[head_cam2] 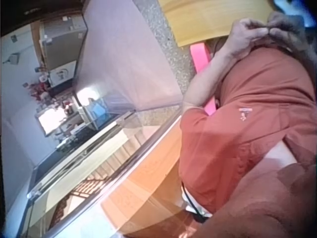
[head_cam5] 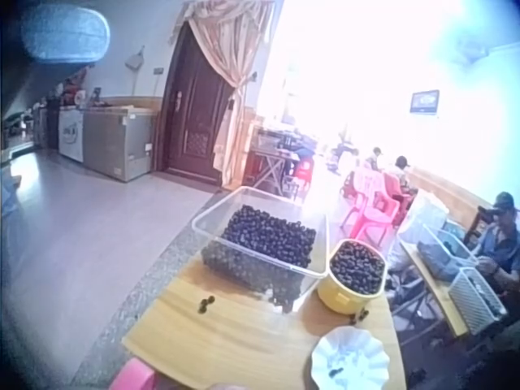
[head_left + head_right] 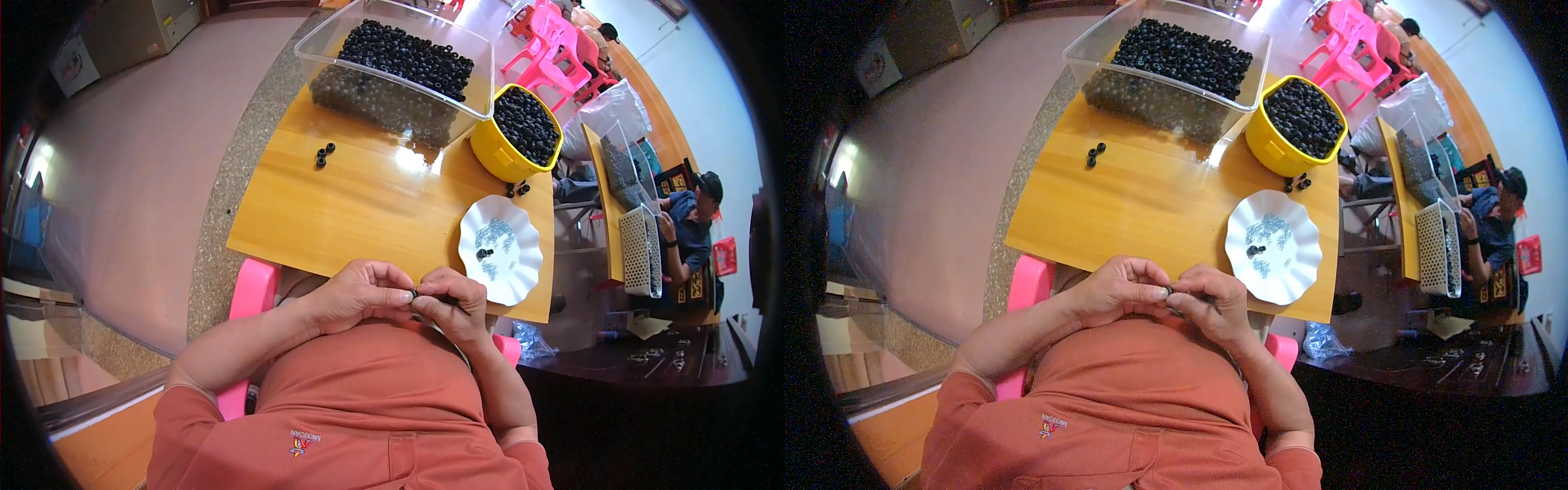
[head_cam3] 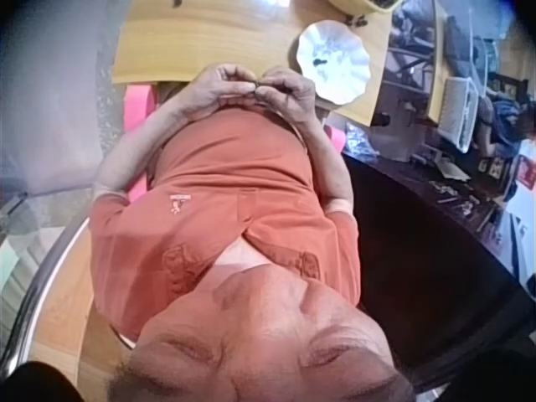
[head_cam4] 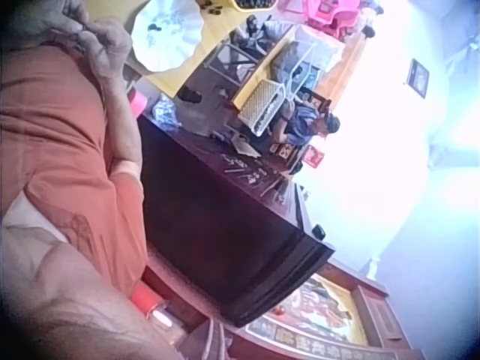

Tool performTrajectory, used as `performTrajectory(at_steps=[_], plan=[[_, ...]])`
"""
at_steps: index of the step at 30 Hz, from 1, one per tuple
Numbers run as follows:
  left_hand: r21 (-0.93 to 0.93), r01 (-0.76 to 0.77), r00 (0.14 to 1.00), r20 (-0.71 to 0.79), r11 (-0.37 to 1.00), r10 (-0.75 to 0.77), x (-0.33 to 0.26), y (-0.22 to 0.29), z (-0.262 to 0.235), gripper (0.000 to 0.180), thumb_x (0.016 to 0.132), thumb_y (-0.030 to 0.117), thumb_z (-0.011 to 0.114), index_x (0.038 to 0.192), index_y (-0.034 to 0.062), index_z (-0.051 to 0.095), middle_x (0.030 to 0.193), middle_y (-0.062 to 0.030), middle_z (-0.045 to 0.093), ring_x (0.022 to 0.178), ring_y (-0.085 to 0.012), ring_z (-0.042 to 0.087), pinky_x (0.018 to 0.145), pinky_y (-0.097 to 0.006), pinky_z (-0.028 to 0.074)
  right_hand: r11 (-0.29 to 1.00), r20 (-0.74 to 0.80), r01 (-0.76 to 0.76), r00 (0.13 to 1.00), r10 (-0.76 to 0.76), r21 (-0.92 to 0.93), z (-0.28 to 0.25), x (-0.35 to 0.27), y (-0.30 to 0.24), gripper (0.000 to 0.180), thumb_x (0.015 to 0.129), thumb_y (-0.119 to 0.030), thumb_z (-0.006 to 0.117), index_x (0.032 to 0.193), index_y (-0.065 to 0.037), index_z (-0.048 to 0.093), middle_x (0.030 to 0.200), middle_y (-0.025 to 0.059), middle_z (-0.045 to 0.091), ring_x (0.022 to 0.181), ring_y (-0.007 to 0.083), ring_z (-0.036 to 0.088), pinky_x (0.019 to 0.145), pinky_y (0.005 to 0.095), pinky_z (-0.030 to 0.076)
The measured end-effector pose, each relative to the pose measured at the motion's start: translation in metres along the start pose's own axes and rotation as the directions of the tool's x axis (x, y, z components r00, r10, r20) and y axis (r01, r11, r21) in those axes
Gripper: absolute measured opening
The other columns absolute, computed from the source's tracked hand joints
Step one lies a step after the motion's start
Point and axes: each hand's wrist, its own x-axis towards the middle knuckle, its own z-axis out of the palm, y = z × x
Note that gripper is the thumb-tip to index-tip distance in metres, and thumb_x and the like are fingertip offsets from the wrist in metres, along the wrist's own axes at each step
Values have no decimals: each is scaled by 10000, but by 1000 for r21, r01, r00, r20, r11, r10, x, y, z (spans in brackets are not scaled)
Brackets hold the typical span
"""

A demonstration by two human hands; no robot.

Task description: Assembling small black plastic components by hand at a table.

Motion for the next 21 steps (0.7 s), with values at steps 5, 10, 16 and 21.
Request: performTrajectory(at_steps=[5,10,16,21], plan=[[-17,-19,1000,-6,1000,19,-1,1,1,150,877,45,634,1017,12,594,975,-107,659,890,-199,662,801,-328,567,949,-7,208,976,-216,-237,3,0,5,186,764,-19,747,929,-8,661,826,109,631,685,165,600,582,252,461],[-37,-47,997,-57,998,45,-1,0,1,142,877,43,631,1013,19,594,975,-99,657,896,-195,657,801,-329,564,815,43,347,928,-370,-464,9,3,-4,184,799,22,699,976,9,650,833,126,613,654,167,594,544,243,462],[-75,-76,993,-91,994,69,-1,0,6,140,874,63,650,996,21,595,942,-77,642,869,-171,651,810,-325,570,695,61,413,880,-471,-588,12,5,0,217,793,-12,711,1000,-15,646,830,140,620,639,242,637,518,308,502],[-86,-97,990,-113,992,87,0,-1,6,131,872,48,646,989,16,599,947,-80,644,860,-175,658,803,-311,571,651,103,447,863,-495,-614,13,7,-1,209,825,24,668,1030,-1,642,833,135,624,654,217,630,538,276,500]])
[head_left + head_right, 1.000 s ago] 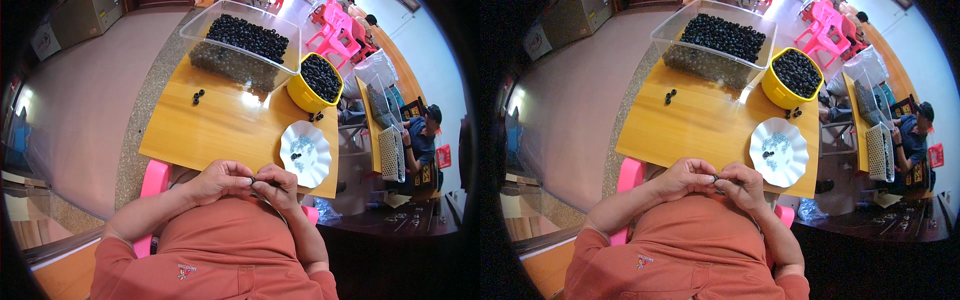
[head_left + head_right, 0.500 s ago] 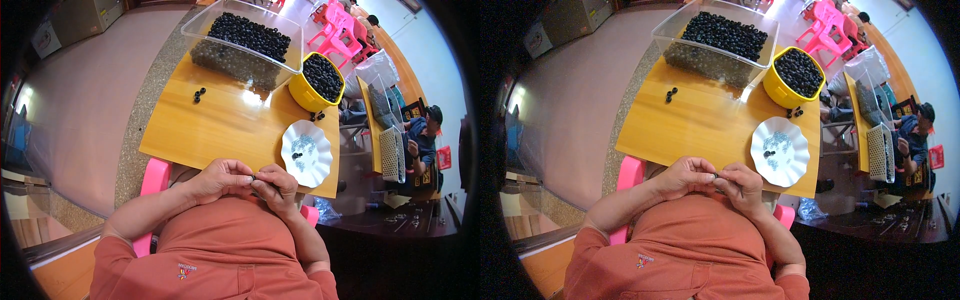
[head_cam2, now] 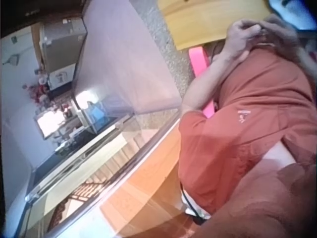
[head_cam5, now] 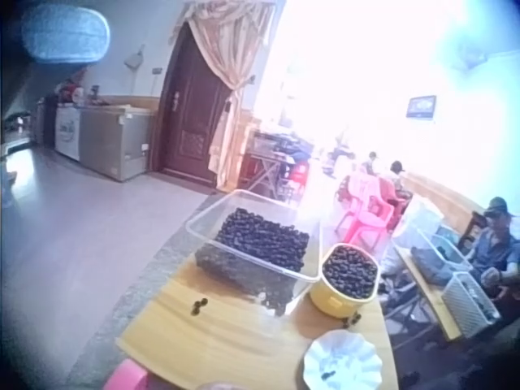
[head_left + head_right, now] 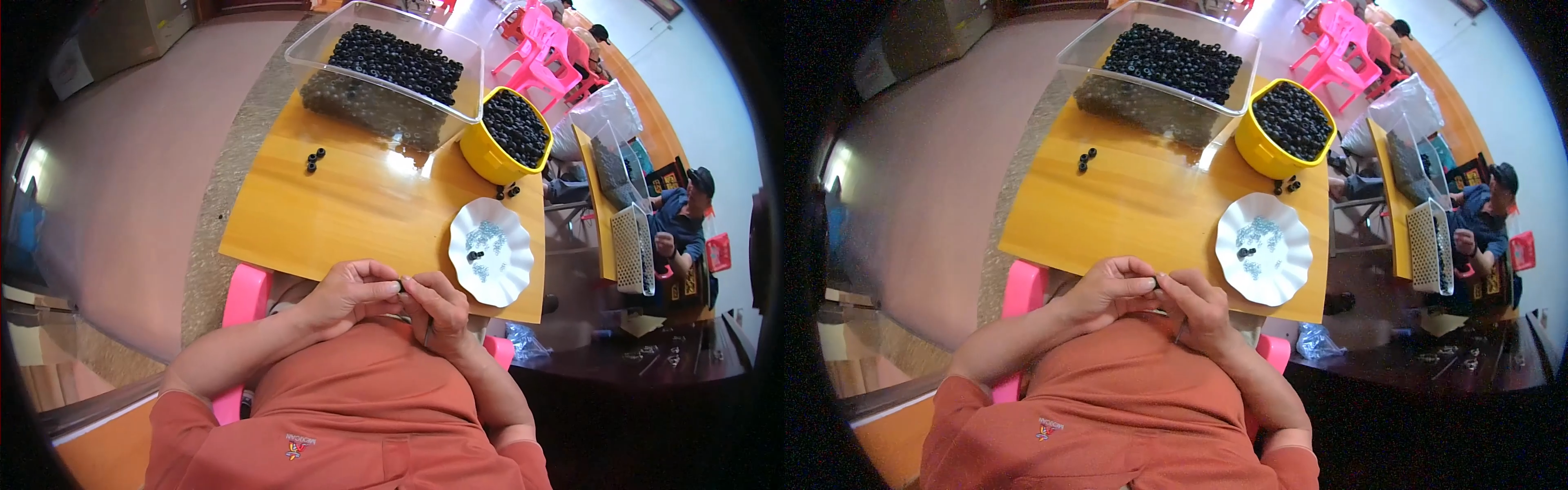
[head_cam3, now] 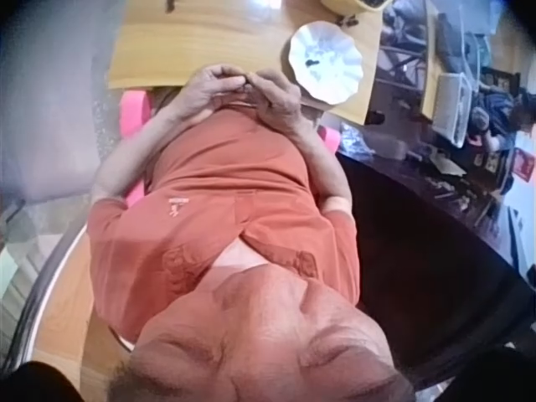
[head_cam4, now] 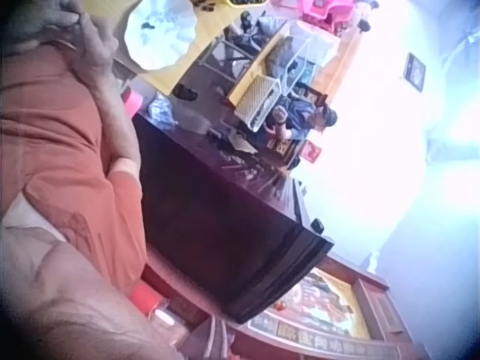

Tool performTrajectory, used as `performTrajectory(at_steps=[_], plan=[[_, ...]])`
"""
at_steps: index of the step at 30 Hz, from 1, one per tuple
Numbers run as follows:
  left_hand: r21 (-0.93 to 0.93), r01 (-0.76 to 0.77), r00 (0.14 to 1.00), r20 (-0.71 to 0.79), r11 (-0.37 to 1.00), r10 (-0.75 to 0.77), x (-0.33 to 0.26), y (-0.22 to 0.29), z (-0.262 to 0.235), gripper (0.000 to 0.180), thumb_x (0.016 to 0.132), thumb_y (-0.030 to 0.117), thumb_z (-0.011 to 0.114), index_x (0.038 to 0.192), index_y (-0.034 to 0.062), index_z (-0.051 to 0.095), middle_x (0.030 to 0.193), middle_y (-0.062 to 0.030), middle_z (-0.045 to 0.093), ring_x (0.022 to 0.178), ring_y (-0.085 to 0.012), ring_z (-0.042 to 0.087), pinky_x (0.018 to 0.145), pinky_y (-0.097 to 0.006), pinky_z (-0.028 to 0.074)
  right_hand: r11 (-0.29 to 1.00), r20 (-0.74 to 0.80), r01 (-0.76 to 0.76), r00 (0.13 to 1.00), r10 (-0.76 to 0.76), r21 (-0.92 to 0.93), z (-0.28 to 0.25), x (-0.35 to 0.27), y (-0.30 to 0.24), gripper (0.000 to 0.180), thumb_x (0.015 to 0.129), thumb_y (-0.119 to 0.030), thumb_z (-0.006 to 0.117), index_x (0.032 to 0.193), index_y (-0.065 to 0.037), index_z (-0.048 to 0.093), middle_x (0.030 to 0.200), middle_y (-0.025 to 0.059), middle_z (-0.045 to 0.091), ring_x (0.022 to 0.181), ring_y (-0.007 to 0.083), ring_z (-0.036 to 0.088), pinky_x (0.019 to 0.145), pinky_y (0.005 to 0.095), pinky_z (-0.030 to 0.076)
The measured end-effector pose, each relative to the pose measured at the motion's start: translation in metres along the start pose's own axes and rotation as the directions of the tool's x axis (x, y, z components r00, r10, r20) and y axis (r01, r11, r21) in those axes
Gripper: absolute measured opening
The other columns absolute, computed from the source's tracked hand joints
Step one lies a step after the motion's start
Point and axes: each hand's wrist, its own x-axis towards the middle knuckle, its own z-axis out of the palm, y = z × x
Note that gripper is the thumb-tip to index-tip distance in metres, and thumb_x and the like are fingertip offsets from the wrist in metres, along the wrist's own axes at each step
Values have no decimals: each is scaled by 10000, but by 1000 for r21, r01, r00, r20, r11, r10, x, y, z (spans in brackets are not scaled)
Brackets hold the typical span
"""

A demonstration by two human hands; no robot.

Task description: Assembling small black plastic components by hand at a table.

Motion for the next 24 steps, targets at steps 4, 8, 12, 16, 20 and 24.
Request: performTrajectory(at_steps=[4,8,12,16,20,24], plan=[[-17,-27,999,-23,999,26,0,-1,2,135,876,35,634,1003,8,598,951,-88,648,843,-183,668,787,-299,574,1000,20,-3,1000,4,-23,-2,1,-2,221,827,36,654,1043,-8,641,831,139,627,641,229,636,535,282,501],[-39,-14,999,-33,999,12,-1,-1,1,135,862,10,635,997,20,624,960,-98,667,858,-204,668,804,-332,573,998,12,-43,999,42,44,-5,-2,-2,222,796,48,680,1007,-7,637,778,130,629,616,227,634,519,280,493],[-31,-27,999,-48,999,25,0,-2,-1,148,861,10,636,1008,22,629,935,-93,672,837,-199,673,784,-328,579,999,13,-38,999,38,32,-12,-2,-7,230,751,68,703,955,-13,634,727,122,627,598,217,629,501,279,482],[-26,-31,997,-78,999,29,-1,1,2,151,861,13,636,1012,22,631,943,-91,671,832,-185,670,771,-314,582,995,41,17,999,-14,-94,-38,6,-11,258,725,77,709,951,-24,635,718,112,626,594,215,627,500,277,474],[-9,-41,996,-75,999,40,-2,0,0,148,859,10,636,1006,21,631,947,-88,669,831,-180,667,773,-305,583,898,-61,-306,951,302,-315,-78,4,11,298,698,57,739,971,-17,642,741,75,599,530,129,519,481,242,416],[4,-13,998,-62,1000,14,-1,1,3,147,854,3,636,1000,21,629,946,-87,666,836,-181,666,768,-304,585,808,-146,-573,819,555,-140,-140,-19,55,307,802,33,668,1105,11,618,834,-4,588,672,45,507,611,199,427]])
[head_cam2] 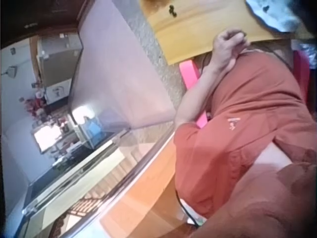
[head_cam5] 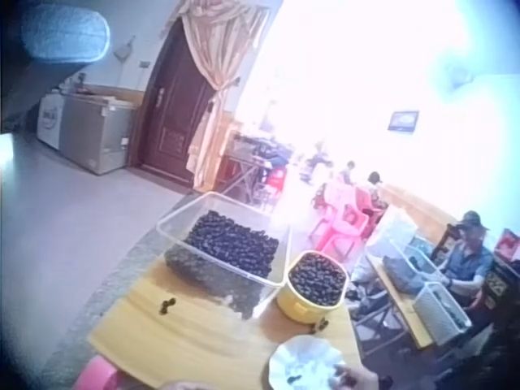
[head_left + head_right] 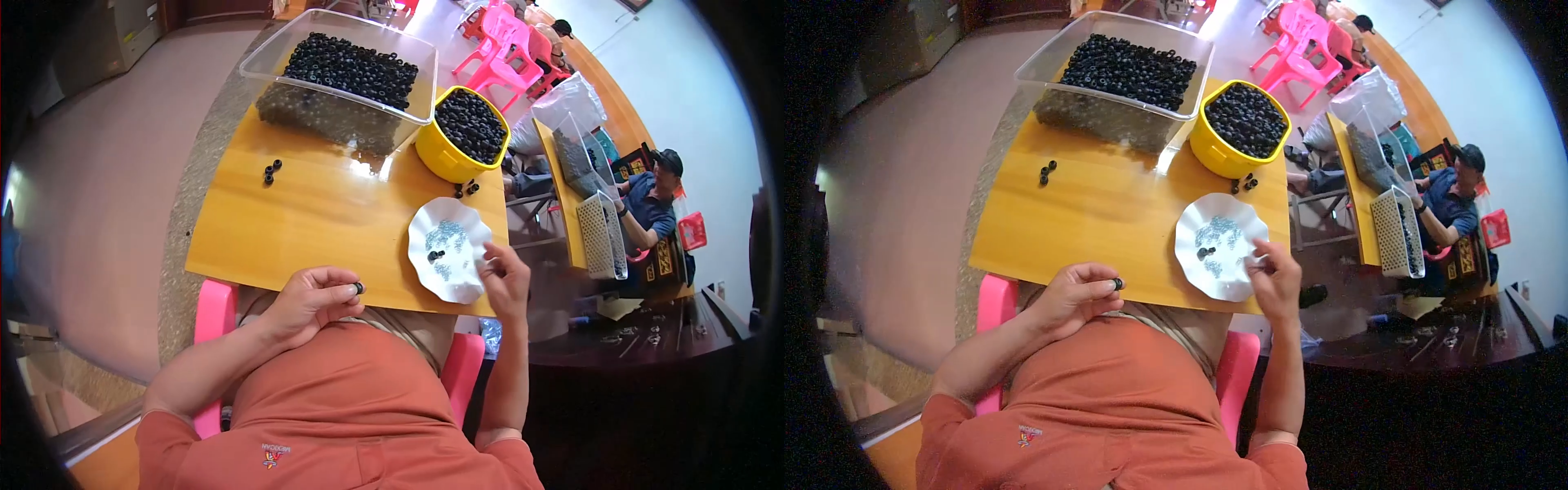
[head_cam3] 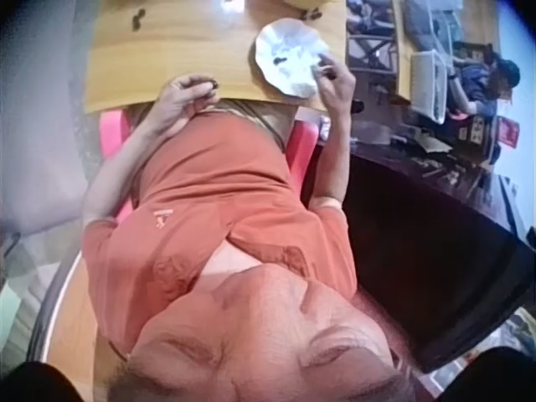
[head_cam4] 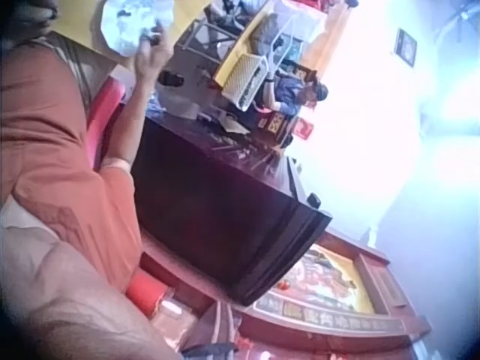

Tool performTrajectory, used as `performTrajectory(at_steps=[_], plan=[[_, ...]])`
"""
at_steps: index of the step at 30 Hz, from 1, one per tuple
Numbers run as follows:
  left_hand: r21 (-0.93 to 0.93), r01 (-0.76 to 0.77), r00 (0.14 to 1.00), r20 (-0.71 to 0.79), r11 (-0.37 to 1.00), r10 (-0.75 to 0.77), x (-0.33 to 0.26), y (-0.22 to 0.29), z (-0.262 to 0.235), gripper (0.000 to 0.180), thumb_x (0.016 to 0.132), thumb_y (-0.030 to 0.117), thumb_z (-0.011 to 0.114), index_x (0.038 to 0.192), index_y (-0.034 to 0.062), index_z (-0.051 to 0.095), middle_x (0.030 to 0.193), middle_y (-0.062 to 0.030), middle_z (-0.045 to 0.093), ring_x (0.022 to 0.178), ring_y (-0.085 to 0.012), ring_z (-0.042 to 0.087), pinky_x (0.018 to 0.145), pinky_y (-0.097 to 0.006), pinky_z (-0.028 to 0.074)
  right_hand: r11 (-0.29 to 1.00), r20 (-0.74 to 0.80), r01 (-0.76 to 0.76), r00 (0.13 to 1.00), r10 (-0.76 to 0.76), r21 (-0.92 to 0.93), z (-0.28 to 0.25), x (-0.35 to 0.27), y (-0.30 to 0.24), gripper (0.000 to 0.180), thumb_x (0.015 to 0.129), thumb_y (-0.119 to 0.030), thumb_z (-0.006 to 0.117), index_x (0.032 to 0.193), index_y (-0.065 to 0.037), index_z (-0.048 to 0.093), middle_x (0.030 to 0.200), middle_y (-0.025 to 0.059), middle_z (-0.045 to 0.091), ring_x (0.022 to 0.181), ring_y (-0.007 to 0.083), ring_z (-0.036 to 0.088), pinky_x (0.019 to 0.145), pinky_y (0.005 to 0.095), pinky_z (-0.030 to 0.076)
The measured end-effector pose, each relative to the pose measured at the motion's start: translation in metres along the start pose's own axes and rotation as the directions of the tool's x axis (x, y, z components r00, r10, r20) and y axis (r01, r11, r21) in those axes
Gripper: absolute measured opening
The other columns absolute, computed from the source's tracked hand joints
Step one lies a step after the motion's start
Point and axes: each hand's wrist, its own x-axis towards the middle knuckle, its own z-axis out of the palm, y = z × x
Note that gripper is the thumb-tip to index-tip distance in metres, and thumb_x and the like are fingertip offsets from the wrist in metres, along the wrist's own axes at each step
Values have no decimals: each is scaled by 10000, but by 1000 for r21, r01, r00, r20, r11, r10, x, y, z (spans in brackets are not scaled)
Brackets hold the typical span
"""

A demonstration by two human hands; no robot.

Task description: Assembling small black plastic components by hand at a table.

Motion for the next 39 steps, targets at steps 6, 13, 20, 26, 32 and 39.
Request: performTrajectory(at_steps=[6,13,20,26,32,39], plan=[[27,27,999,-27,999,-26,-3,3,3,150,849,-6,636,997,18,628,949,-93,664,826,-186,667,754,-302,589,942,-116,4,992,-46,-335,-28,20,53,205,850,-67,629,1028,32,649,812,111,662,703,151,613,653,267,481],[32,38,999,-15,999,-37,-3,4,1,144,861,6,635,1005,9,633,948,-87,668,810,-185,675,749,-288,579,754,-142,-242,970,196,-610,-22,31,51,233,833,-227,625,975,-59,701,885,181,678,832,326,671,732,384,518],[24,33,999,-20,999,-32,-3,6,1,139,859,4,637,998,4,635,948,-95,669,802,-190,678,738,-291,581,645,-151,-318,942,301,-695,-17,41,31,251,836,-342,615,964,-153,718,908,170,678,864,372,652,776,453,518],[17,35,999,-25,999,-34,-3,6,1,139,859,-3,633,998,2,634,951,-101,669,803,-197,679,742,-294,585,690,-67,-156,986,154,-707,-15,72,39,239,824,-255,650,989,-93,713,891,177,681,845,346,658,754,403,521],[43,44,998,-51,998,-41,-5,9,6,136,859,-6,633,994,1,635,949,-98,663,812,-194,674,751,-292,585,869,119,-16,989,86,-495,-14,99,53,231,781,-79,623,995,-35,697,923,177,682,887,333,660,795,390,512],[44,55,997,-50,998,-53,-3,8,3,144,846,-1,644,989,7,626,948,-101,666,818,-191,673,741,-297,592,924,59,117,993,-103,-364,-10,75,24,175,772,-15,680,946,7,690,867,125,685,736,209,667,673,286,519]])
